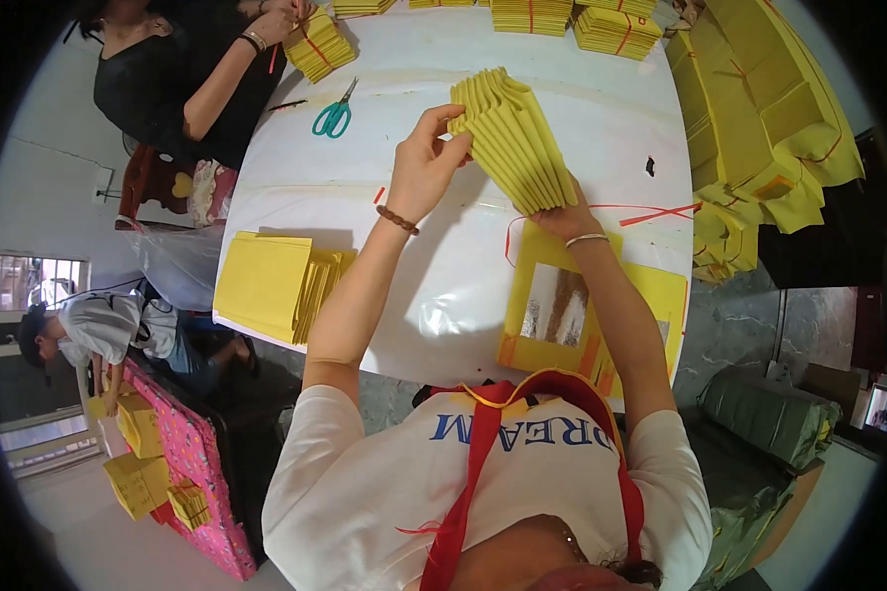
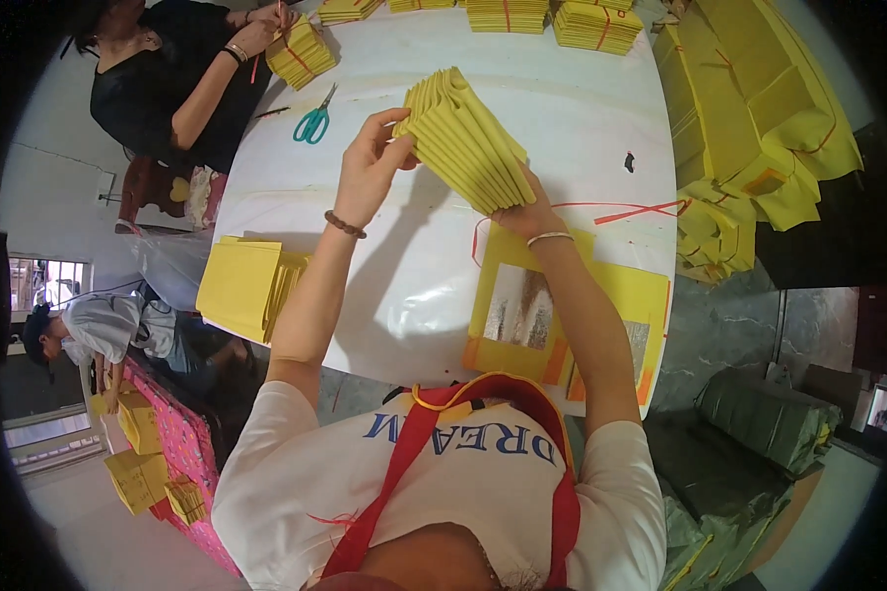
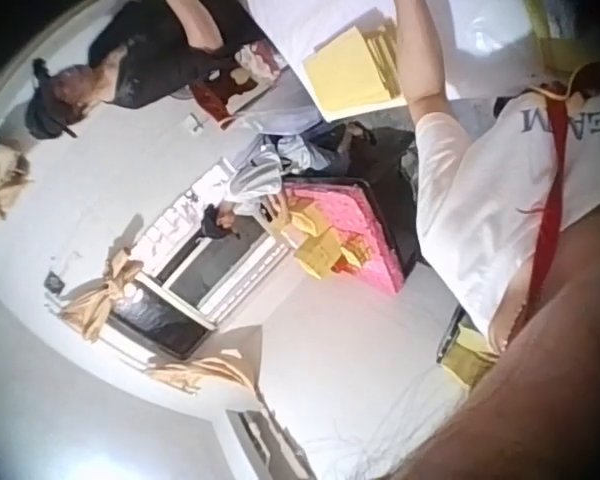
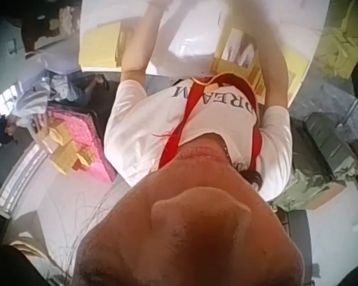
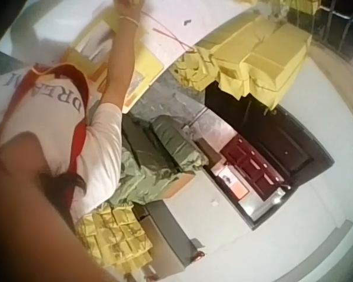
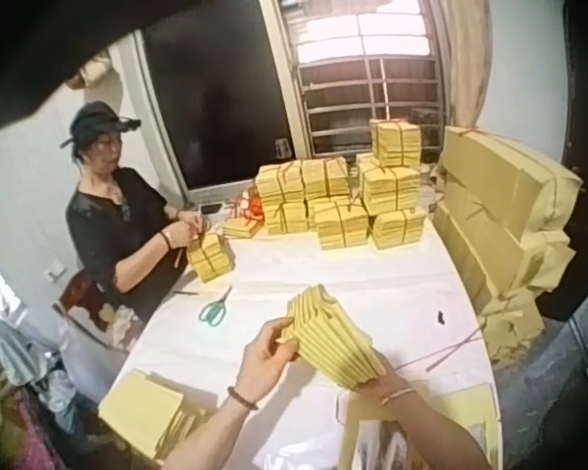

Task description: The recorder is stacking and organizing yellow paper sheets with silver foil squares on a table.

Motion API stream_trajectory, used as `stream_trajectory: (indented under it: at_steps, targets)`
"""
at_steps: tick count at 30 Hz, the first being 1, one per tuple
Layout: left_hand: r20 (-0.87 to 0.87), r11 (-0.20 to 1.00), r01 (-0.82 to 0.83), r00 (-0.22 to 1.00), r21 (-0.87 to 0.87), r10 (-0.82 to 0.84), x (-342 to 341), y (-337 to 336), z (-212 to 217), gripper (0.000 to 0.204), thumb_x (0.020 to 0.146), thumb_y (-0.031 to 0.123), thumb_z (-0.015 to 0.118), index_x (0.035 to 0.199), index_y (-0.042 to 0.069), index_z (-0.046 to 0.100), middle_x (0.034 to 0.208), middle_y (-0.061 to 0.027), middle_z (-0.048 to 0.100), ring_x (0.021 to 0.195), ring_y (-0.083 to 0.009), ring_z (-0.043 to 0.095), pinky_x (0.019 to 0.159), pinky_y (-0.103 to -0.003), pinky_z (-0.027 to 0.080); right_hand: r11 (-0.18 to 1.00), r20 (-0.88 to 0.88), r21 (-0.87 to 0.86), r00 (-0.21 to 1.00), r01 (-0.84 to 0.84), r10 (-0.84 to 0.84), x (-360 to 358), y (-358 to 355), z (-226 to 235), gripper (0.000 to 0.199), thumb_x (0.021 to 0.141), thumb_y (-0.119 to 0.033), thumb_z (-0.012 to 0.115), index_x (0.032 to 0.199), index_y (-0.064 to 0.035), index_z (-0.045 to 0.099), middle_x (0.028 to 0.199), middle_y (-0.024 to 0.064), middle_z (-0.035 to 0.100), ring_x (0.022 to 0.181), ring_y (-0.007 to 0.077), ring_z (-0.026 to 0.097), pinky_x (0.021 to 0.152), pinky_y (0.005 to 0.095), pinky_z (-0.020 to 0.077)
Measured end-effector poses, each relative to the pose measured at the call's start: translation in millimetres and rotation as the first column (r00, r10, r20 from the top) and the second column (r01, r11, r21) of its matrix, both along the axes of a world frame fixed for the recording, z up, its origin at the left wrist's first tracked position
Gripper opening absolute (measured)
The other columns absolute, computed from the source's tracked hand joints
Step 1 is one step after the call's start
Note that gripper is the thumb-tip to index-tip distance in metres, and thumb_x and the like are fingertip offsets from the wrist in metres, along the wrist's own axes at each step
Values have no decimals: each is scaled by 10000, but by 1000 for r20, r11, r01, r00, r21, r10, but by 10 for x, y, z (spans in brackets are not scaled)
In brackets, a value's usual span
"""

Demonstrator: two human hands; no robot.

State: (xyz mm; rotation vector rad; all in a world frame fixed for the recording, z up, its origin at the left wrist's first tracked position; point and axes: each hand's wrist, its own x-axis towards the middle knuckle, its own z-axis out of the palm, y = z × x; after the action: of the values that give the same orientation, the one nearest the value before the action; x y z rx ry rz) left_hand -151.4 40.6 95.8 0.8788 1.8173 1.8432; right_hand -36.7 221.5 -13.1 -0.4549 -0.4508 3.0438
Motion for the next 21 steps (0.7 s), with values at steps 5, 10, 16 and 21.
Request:
stream_trajectory:
  at_steps: [5,10,16,21]
  targets:
    - [-92,994,-111,990,8,111,22,5,-35,374,822,167,620,1129,-19,516,990,-127,633,665,-98,608,594,-233,483,1000,57,-4,998,27,-27,30,-74,38,321,926,-296,487,1166,-86,531,1045,74,616,901,197,632,723,342,556]
    - [-152,986,-167,975,-29,161,71,5,35,344,808,168,621,1089,-8,529,962,-122,637,586,-85,540,547,-234,446,998,6,65,1000,-15,15,36,-70,29,359,907,-322,527,1184,-94,530,1068,69,606,942,193,615,760,352,545]
    - [-235,973,-228,948,-37,214,72,-15,35,330,793,182,638,1045,0,525,932,-97,638,558,-76,486,523,-237,412,998,58,58,998,-1,-3,23,-146,46,373,896,-339,547,1182,-100,534,1074,61,603,950,184,604,761,349,537]
    - [-201,975,-221,956,-13,214,77,-46,42,360,791,223,652,1044,1,524,893,-89,632,578,-86,493,535,-242,415,998,21,63,1000,-21,20,23,-147,25,369,897,-349,546,1172,-103,540,1059,60,604,937,179,605,751,343,535]
